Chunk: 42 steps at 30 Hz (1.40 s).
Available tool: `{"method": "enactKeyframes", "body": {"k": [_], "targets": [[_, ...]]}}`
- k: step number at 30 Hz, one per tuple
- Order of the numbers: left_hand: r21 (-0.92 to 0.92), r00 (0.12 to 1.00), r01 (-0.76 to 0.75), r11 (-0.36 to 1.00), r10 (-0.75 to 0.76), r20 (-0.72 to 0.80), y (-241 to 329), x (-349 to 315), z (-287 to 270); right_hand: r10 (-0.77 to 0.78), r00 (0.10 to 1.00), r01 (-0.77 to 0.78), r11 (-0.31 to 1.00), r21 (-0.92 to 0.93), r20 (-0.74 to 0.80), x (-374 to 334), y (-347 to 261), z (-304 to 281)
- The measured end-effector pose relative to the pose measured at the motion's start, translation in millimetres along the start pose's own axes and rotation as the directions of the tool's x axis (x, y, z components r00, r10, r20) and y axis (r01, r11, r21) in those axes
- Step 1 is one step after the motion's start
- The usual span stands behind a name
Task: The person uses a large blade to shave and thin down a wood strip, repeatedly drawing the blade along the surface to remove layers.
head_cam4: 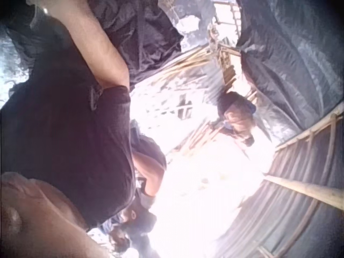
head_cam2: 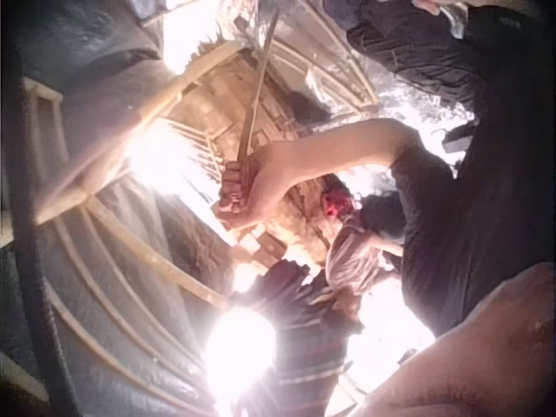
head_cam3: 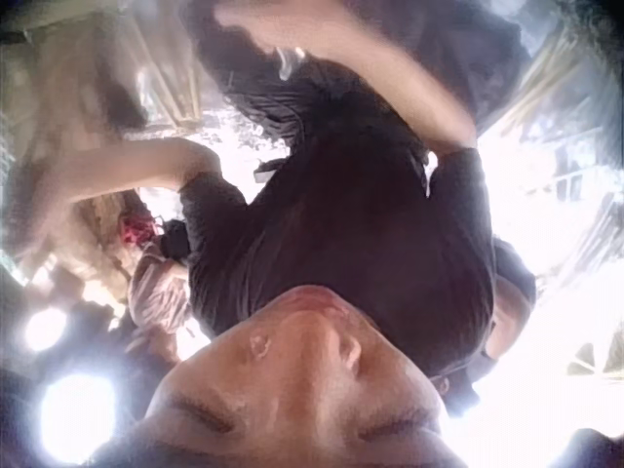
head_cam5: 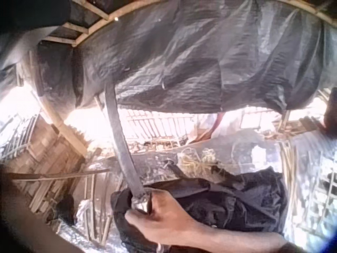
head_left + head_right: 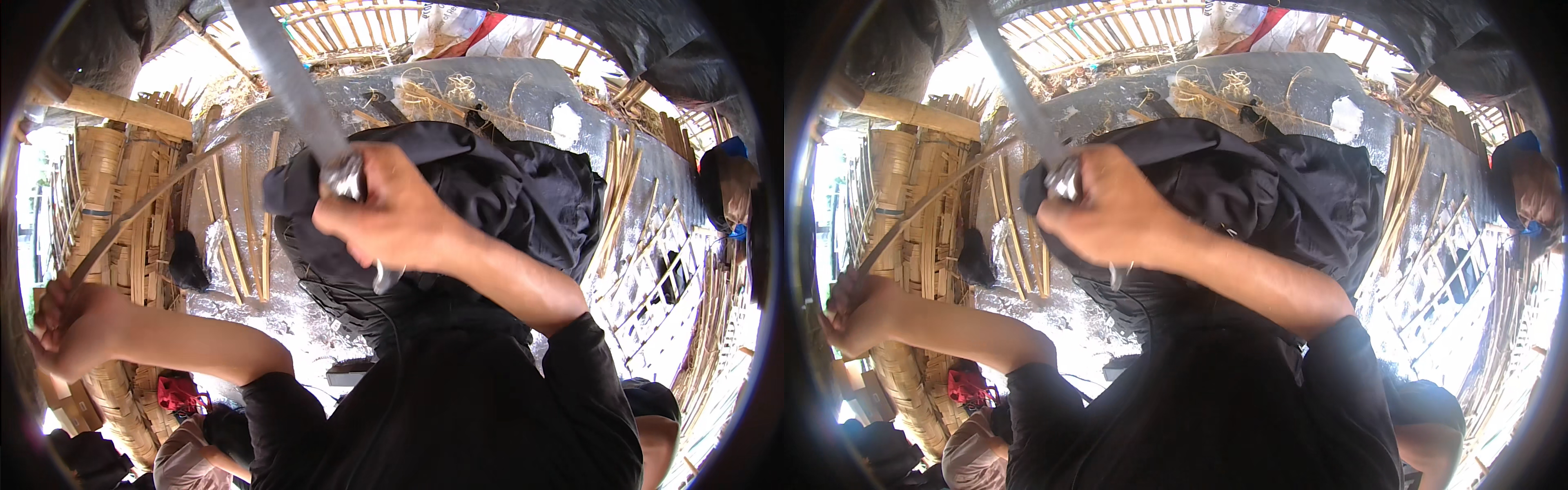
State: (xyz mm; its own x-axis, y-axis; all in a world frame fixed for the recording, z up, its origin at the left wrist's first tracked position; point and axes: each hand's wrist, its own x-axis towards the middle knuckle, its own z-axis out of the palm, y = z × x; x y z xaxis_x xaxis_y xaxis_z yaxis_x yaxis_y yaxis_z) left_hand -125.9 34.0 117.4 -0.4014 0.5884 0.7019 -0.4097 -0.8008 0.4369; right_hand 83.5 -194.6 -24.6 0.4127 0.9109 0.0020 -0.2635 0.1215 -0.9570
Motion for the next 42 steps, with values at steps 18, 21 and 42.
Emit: {"method": "enactKeyframes", "body": {"k": [18,21,42], "targets": [[-0.113,0.874,0.46,0.881,-0.426,0.234,-66,-87,69,0.349,0.913,-0.395,0.885,-0.248,-0.21,-80,51,-77],[-0.07,0.857,0.499,0.864,-0.48,0.185,-75,-128,97,0.2,0.897,-0.328,0.899,-0.29,-0.395,-53,51,-116],[-0.174,0.671,0.699,0.693,-0.551,0.497,-114,-227,79,-0.042,0.984,-0.038,0.902,-0.43,-0.175,62,113,-71]]}}
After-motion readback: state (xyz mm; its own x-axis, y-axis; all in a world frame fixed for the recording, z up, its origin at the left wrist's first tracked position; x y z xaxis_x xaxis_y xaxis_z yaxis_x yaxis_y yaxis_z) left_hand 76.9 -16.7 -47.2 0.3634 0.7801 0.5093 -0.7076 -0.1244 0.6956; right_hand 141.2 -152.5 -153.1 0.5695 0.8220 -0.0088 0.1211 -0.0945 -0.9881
